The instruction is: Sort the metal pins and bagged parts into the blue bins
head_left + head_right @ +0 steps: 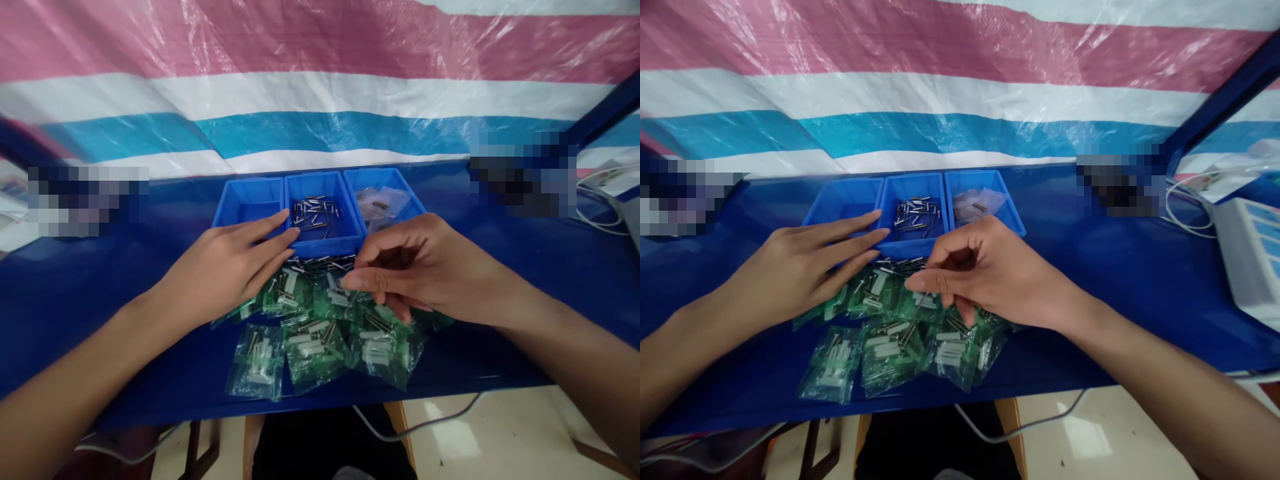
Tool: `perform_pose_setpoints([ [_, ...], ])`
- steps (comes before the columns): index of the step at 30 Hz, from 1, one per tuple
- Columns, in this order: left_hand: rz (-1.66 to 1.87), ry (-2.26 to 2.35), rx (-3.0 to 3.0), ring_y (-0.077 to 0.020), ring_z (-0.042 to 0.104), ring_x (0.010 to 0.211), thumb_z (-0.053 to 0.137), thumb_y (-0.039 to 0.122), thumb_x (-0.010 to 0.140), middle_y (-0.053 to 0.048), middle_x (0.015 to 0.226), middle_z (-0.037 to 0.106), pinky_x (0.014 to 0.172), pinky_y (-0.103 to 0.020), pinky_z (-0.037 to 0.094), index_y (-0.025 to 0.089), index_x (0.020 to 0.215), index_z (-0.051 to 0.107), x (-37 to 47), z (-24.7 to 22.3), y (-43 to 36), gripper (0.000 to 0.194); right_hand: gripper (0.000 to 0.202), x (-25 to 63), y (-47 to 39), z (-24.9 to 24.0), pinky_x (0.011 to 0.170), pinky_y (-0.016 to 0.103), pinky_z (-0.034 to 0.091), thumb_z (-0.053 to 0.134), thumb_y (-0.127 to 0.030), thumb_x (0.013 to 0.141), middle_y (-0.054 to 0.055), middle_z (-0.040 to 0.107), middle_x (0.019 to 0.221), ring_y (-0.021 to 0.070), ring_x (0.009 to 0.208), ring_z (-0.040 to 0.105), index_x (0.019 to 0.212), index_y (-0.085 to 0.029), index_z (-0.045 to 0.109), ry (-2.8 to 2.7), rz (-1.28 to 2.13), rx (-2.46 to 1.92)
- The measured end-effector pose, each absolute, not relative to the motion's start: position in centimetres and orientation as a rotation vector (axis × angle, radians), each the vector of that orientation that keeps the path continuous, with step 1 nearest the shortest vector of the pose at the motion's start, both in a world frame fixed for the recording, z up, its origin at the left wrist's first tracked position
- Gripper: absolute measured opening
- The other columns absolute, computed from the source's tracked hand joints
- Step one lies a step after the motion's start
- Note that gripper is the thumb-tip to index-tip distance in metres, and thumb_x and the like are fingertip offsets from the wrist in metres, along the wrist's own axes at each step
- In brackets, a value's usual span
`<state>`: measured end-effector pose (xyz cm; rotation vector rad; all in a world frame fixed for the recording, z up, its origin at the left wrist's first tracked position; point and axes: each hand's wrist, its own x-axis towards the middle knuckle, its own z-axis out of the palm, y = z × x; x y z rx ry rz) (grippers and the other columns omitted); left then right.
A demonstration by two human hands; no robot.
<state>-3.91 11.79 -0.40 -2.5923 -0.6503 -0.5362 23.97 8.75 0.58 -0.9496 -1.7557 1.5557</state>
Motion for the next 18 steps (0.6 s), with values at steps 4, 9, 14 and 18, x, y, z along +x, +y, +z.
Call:
perform_pose_setpoints([
  [4, -0.503, -0.71, -2.587, -0.0295, 0.081, 0.111, 0.042, 0.032, 0.117, -0.015, 0.136, 0.075, 0.089, -0.044, 0.073, 0.017, 0.13, 0.075, -4.1, -0.4, 11.8, 0.039, 0.028, 23.7, 9.2, 0.0, 0.034, 0.016, 0.043, 0.094, -0.037, 0.084, -0.003, 0.068, 0.054, 0.0107, 0.042, 0.065, 0.073, -0.019, 0.075, -1.597, 1.495, -0.871],
  [9, -0.505, -0.734, -2.632, -0.0323, 0.081, 0.111, 0.041, 0.034, 0.116, -0.015, 0.136, 0.075, 0.09, -0.049, 0.073, 0.019, 0.132, 0.075, -4.3, -0.3, 11.8, 0.04, 0.015, 23.7, 8.7, 0.7, 0.065, 0.031, 0.069, 0.066, -0.022, 0.105, 0.007, 0.085, 0.111, 0.0234, 0.095, 0.084, 0.112, -0.023, 0.079, -1.545, 1.165, -0.863],
  [14, -0.511, -0.719, -2.619, -0.0325, 0.082, 0.108, 0.043, 0.032, 0.116, -0.016, 0.137, 0.074, 0.085, -0.046, 0.074, 0.017, 0.132, 0.075, -4.2, -0.5, 11.8, 0.038, 0.017, 24.5, 8.2, 0.5, 0.059, 0.029, 0.057, 0.064, -0.014, 0.103, 0.003, 0.083, 0.09, 0.0169, 0.067, 0.076, 0.109, -0.02, 0.079, -2.142, 0.249, -0.902],
  [18, -0.523, -0.69, -2.614, -0.0348, 0.082, 0.108, 0.045, 0.029, 0.115, -0.021, 0.138, 0.073, 0.082, -0.05, 0.074, 0.011, 0.131, 0.074, -4.2, -0.6, 11.8, 0.038, 0.032, 24.7, 8.6, -0.3, 0.059, 0.029, 0.045, 0.059, 0.0, 0.098, 0.008, 0.082, 0.093, 0.0186, 0.07, 0.072, 0.119, -0.014, 0.078, -2.745, -0.181, -0.869],
])
